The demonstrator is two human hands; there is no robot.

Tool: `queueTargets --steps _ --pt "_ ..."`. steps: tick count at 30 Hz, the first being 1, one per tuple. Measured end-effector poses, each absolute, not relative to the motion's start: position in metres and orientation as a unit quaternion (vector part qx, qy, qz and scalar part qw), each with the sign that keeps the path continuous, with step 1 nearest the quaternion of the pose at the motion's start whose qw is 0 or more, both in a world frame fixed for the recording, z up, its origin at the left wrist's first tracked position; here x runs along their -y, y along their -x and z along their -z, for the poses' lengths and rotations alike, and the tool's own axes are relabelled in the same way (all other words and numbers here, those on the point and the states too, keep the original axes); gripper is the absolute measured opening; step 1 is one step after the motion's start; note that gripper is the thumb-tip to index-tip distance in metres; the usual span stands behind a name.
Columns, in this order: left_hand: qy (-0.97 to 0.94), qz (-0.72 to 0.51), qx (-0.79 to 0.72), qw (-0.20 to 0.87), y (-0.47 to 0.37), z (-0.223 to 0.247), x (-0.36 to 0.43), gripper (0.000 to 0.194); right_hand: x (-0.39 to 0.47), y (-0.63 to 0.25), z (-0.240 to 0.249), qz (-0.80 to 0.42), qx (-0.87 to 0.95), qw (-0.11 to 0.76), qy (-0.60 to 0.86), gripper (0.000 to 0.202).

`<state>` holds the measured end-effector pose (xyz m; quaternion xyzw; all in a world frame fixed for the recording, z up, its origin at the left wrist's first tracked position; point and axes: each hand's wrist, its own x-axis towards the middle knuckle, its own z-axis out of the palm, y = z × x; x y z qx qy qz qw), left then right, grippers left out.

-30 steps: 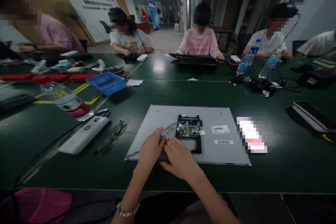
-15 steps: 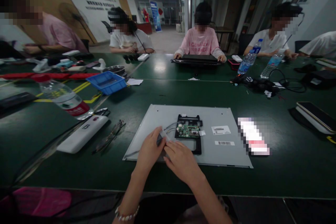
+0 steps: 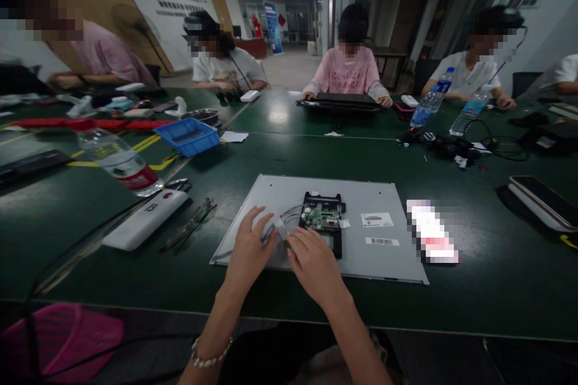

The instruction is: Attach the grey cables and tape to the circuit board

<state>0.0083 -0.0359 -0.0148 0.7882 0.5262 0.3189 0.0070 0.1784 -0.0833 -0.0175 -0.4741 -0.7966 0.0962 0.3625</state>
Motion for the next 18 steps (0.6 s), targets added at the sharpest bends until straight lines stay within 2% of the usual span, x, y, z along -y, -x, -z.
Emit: queueTargets --steps 18 --pt "-0.828 -0.244 -0.505 0.027 -0.0132 0.0209 0.0329 0.028 0.0879 -0.1743 0.0185 -0.102 0.808 0.346 0.465 0.029"
